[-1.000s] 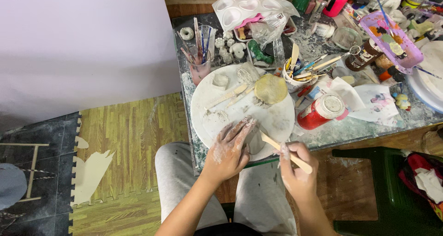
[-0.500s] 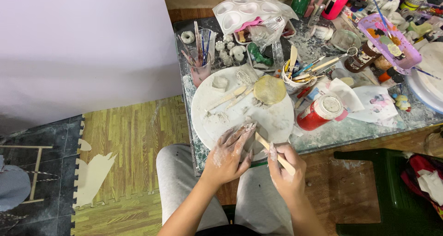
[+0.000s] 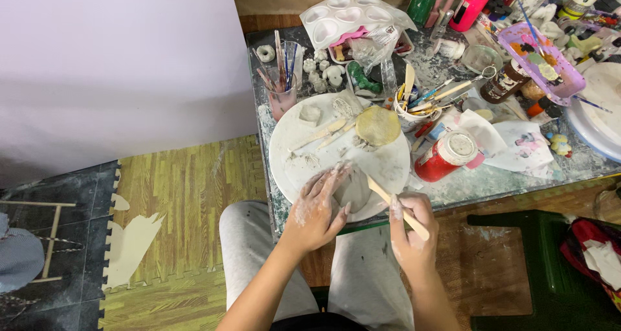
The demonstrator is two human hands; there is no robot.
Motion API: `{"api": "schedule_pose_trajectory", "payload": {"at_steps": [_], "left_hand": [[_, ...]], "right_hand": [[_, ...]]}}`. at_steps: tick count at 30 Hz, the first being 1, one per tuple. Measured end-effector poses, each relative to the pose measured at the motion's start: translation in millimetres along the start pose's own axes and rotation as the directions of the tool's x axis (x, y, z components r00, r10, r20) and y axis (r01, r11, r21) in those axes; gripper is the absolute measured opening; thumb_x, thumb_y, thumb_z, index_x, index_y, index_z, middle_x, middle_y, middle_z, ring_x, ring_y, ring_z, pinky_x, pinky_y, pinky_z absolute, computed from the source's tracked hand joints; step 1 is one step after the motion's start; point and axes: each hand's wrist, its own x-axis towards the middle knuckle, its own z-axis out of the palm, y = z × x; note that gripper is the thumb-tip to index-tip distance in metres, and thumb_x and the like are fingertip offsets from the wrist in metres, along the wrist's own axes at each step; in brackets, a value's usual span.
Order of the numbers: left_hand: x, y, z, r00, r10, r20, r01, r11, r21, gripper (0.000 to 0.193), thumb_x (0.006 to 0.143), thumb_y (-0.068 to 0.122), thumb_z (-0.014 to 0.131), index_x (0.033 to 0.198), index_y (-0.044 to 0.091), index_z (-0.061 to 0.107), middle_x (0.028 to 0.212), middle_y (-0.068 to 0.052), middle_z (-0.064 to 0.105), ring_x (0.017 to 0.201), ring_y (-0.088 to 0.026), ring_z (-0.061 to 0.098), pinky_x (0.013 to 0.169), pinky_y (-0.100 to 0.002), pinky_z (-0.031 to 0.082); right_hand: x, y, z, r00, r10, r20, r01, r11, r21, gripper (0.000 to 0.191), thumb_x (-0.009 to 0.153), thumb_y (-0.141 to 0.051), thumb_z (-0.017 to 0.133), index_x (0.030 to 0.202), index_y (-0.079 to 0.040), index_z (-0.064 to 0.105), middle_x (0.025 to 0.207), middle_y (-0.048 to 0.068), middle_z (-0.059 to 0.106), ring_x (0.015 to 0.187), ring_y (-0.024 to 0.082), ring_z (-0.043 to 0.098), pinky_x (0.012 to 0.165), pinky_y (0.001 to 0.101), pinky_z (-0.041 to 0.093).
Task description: The person shapes a lump of clay on a rotating plate using a wooden modeling tool and their hands. They repeatedly smooth and refine the surface of the clay piece, occasionally switching between the tool and direct hand contact.
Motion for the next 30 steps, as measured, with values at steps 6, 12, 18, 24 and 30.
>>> {"api": "schedule_pose_trajectory", "payload": {"at_steps": [6,12,18,24,30], "left_hand": [[3,-2,0,0.999,0.023,0.028,-0.025,0.998,0.055,0.065,0.098,0.031,0.062,0.150,-0.002,0.041,0.148,-0.017,0.059,0.139,-0.036,0.051,0.121,-0.052,0.029],[4,-5,1,0.999,0.044,0.019,-0.045,0.997,0.064,0.066,0.098,0.032,0.063,0.153,0.002,0.043,0.152,-0.017,0.055,0.142,-0.034,0.050,0.123,-0.051,0.030],[4,-8,0,0.997,0.076,-0.016,-0.074,0.991,0.114,0.071,0.095,0.035,0.066,0.152,0.001,0.040,0.153,-0.019,0.052,0.145,-0.036,0.045,0.125,-0.053,0.026],[3,-9,-1,0.995,0.096,0.023,-0.097,0.993,0.072,0.075,0.093,0.037,0.068,0.154,0.003,0.041,0.155,-0.018,0.052,0.147,-0.035,0.045,0.127,-0.052,0.026],[4,-8,-2,0.995,0.104,-0.006,-0.103,0.989,0.107,0.081,0.090,0.041,0.070,0.153,0.000,0.039,0.155,-0.021,0.050,0.148,-0.038,0.042,0.125,-0.054,0.025]], "right_hand": [[9,5,-11,0.981,-0.063,0.186,0.062,0.998,0.007,0.005,0.097,-0.002,0.063,0.099,0.000,0.060,0.098,0.012,0.063,0.083,0.019,0.064,0.069,0.0284,0.052],[15,11,-9,0.990,0.078,0.116,-0.091,0.990,0.109,0.003,0.100,-0.001,0.061,0.102,0.001,0.059,0.095,0.009,0.069,0.075,0.011,0.061,0.065,0.0260,0.049],[13,20,-9,0.985,0.163,0.055,-0.170,0.971,0.166,0.003,0.101,0.000,0.060,0.103,0.000,0.057,0.088,0.006,0.072,0.072,0.006,0.053,0.064,0.0229,0.044],[9,23,-6,0.984,0.174,0.046,-0.180,0.961,0.209,0.004,0.102,-0.001,0.060,0.104,0.002,0.058,0.091,0.008,0.073,0.073,0.007,0.052,0.065,0.0231,0.044],[9,25,-4,0.992,0.130,-0.002,-0.125,0.958,0.260,0.018,0.104,-0.001,0.055,0.120,0.006,0.060,0.107,0.009,0.070,0.093,0.008,0.068,0.082,0.0220,0.052]]}}
